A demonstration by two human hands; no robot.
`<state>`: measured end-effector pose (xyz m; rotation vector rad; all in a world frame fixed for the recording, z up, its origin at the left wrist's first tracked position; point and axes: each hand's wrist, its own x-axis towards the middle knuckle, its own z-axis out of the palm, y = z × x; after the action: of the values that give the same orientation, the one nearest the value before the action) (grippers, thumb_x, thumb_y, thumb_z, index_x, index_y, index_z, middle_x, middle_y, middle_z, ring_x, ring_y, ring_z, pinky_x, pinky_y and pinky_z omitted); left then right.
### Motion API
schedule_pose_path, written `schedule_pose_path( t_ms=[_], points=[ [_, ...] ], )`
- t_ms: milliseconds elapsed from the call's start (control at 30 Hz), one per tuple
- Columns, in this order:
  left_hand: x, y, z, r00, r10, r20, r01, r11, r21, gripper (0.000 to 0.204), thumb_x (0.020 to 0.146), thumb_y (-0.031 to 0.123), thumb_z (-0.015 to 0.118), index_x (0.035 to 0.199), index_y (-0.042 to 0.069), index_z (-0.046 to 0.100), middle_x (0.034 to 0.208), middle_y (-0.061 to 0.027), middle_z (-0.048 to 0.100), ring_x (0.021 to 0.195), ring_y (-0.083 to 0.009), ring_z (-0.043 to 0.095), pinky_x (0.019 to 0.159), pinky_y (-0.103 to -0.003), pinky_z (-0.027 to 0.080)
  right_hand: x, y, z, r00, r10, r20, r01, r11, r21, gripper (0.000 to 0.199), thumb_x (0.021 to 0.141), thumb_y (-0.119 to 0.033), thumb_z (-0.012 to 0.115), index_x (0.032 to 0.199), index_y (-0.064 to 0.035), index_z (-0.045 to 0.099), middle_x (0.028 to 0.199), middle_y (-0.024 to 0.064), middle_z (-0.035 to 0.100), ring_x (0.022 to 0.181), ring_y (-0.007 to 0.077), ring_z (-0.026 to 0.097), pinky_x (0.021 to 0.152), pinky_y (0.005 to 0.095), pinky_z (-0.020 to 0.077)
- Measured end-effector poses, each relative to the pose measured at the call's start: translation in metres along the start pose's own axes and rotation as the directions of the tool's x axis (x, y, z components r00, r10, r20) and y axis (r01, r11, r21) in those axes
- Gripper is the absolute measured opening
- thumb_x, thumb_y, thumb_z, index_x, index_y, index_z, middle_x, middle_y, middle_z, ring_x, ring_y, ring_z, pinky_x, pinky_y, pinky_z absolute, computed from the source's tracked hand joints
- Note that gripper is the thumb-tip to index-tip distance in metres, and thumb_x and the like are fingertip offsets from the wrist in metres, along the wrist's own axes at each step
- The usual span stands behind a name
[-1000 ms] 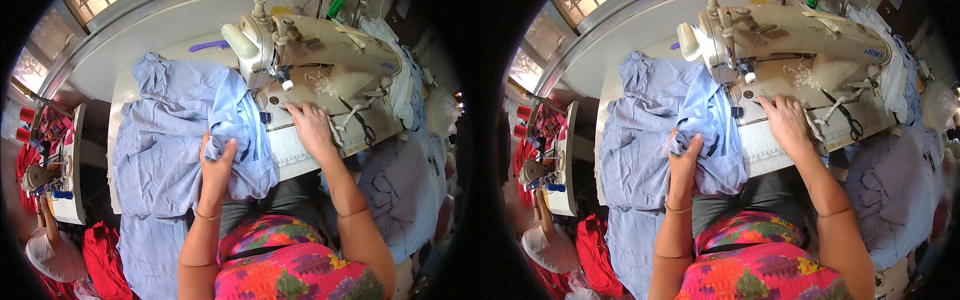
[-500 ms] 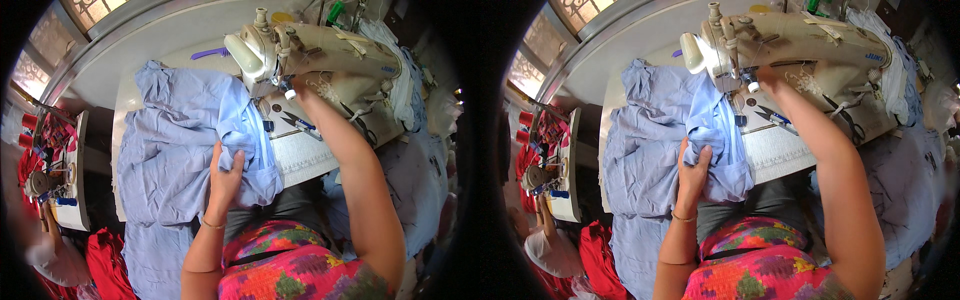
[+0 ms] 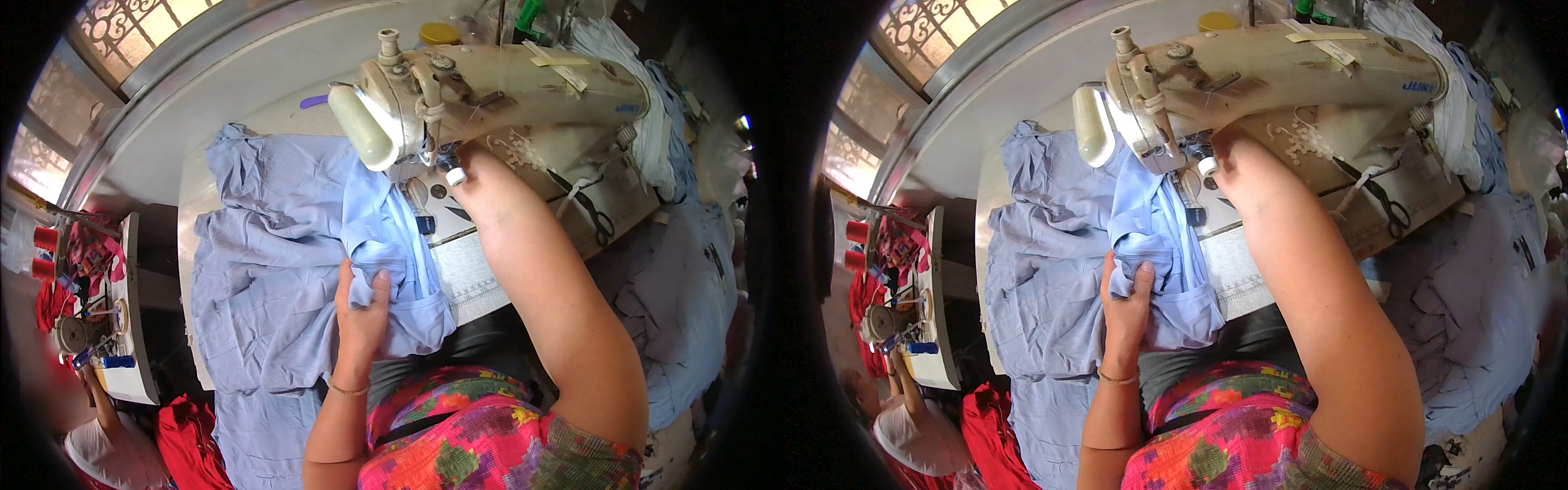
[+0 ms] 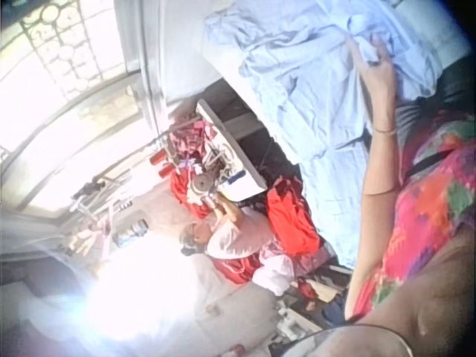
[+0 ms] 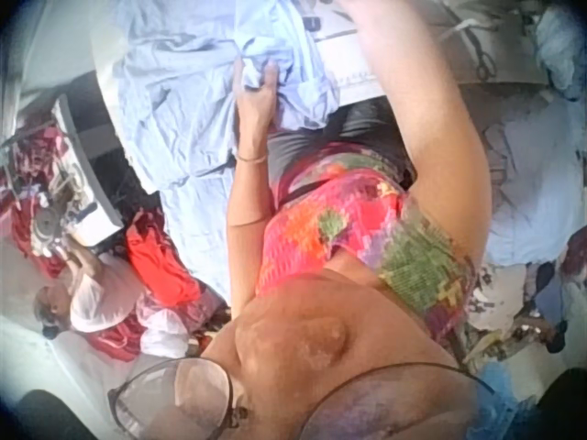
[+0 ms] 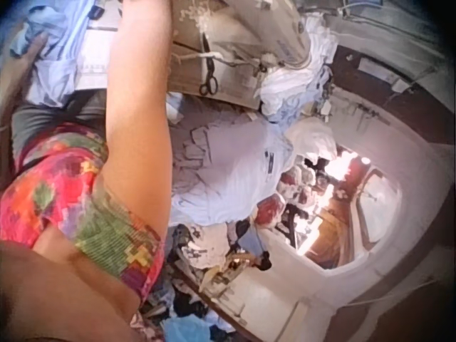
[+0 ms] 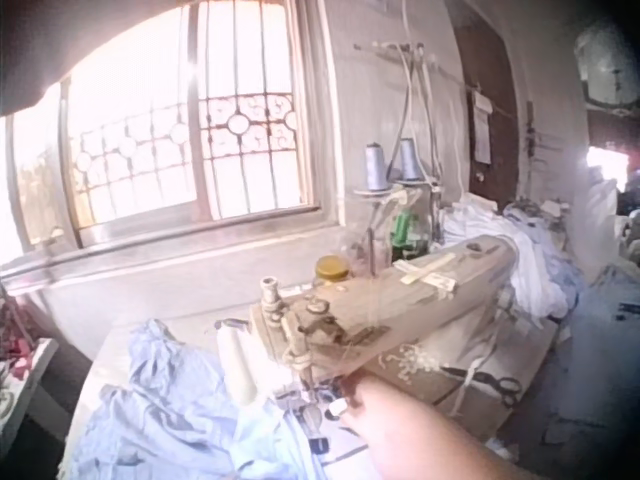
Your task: The person uses a sewing machine to stitch a blue garment, then uses snips to trim excess threads around a buttonhole on the cuff.
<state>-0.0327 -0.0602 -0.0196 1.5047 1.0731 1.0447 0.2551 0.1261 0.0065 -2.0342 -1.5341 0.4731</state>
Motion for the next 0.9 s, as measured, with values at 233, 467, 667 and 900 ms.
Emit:
schedule_pose_path(
  t_ms=[233, 467, 667, 900],
  points=[
    [0.002, 0.005, -0.003, 0.999, 0.029, 0.018, -0.029, 1.0, -0.009, 0.035, 0.088, 0.011, 0.062, 0.115, -0.005, 0.049, 0.093, -0.0078, 0.06, 0.082, -0.0129, 0.054, 0.074, -0.025, 0.045, -0.007, -0.003, -0.001, 0.999, -0.053, -0.012, 0.052, 0.996, -0.074, 0.031, 0.085, -0.026, 0.059, 0.109, -0.0065, 0.06, 0.11, 0.0168, 0.06, 0.106, 0.0348, 0.055, 0.09, 0.042, 0.0428],
    [0.002, 0.005, -0.003, 0.998, 0.058, 0.021, -0.058, 0.998, -0.02, 0.029, 0.087, 0.006, 0.06, 0.113, -0.003, 0.051, 0.093, -0.0064, 0.06, 0.083, -0.0122, 0.054, 0.076, -0.025, 0.044, -0.026, -0.003, -0.008, 0.992, -0.119, -0.03, 0.112, 0.979, -0.17, 0.03, 0.085, -0.026, 0.059, 0.107, -0.0049, 0.061, 0.108, 0.0173, 0.06, 0.105, 0.035, 0.056, 0.089, 0.0419, 0.0435],
    [0.003, 0.007, -0.002, 0.997, 0.07, 0.033, -0.069, 0.997, -0.033, 0.026, 0.088, 0.005, 0.058, 0.112, -0.002, 0.052, 0.094, -0.006, 0.06, 0.085, -0.0117, 0.054, 0.077, -0.025, 0.044, -0.044, 0.002, -0.013, 0.978, -0.202, -0.057, 0.173, 0.928, -0.331, 0.03, 0.085, -0.026, 0.059, 0.105, -0.0036, 0.061, 0.107, 0.0178, 0.061, 0.104, 0.0352, 0.056, 0.089, 0.0419, 0.0441],
    [0.002, 0.0, -0.002, 0.998, 0.052, 0.03, -0.049, 0.995, -0.09, 0.028, 0.088, 0.007, 0.06, 0.113, -0.002, 0.051, 0.095, -0.0054, 0.06, 0.085, -0.0121, 0.054, 0.078, -0.025, 0.044, -0.061, 0.014, -0.016, 0.938, -0.339, -0.077, 0.222, 0.754, -0.618, 0.029, 0.085, -0.025, 0.059, 0.103, -0.0021, 0.062, 0.105, 0.0183, 0.062, 0.104, 0.0355, 0.057, 0.088, 0.0418, 0.0448]
  ],
)
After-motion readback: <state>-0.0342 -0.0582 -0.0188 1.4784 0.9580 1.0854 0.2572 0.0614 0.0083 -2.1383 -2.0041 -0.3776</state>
